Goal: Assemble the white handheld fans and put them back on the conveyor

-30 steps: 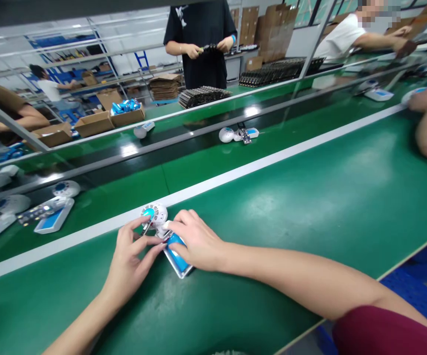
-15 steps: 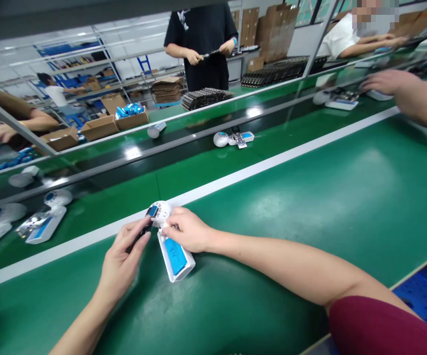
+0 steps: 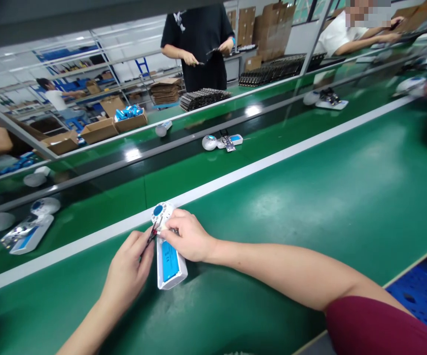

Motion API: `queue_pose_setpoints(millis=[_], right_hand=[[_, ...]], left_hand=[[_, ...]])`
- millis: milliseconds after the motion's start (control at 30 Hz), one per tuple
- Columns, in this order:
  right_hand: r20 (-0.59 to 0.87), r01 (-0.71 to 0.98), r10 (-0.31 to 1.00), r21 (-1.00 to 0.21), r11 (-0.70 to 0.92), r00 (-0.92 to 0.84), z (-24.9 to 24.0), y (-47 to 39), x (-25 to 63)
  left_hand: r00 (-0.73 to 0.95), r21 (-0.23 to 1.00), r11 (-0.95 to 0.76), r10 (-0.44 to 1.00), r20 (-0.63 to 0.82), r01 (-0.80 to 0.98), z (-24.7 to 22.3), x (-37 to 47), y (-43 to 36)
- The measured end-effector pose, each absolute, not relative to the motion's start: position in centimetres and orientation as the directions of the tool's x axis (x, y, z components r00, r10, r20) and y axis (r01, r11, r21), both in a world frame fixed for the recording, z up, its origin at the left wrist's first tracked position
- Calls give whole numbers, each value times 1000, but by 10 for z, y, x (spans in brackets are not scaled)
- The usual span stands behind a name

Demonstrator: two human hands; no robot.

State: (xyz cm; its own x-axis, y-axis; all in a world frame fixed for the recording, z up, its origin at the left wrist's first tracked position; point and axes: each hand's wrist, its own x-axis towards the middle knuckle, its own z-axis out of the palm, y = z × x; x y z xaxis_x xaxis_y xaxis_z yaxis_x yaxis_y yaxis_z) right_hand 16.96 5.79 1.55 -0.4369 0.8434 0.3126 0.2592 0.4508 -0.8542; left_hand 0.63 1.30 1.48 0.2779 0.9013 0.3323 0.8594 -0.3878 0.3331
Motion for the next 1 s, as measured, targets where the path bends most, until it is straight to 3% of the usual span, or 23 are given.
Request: queue_pose_setpoints(millis=[467,667,833,1000], right_hand=[[302,345,862,-823,451,-408,10,51,170],[281,473,851,-733,488,-443,12,45,171],[334,447,825,-716,536,-456,10,42,171],[387,399,807,-721,566,-445,3,40,168]], left_hand=[[310,196,-369,910,275,909,17,16,7],[329,-43,-347,834,443,937,10,23,-1],[462,-256,-385,740,489,887,6,26,-4],[445,-125,-448,736,511,885,-5,21,-5]])
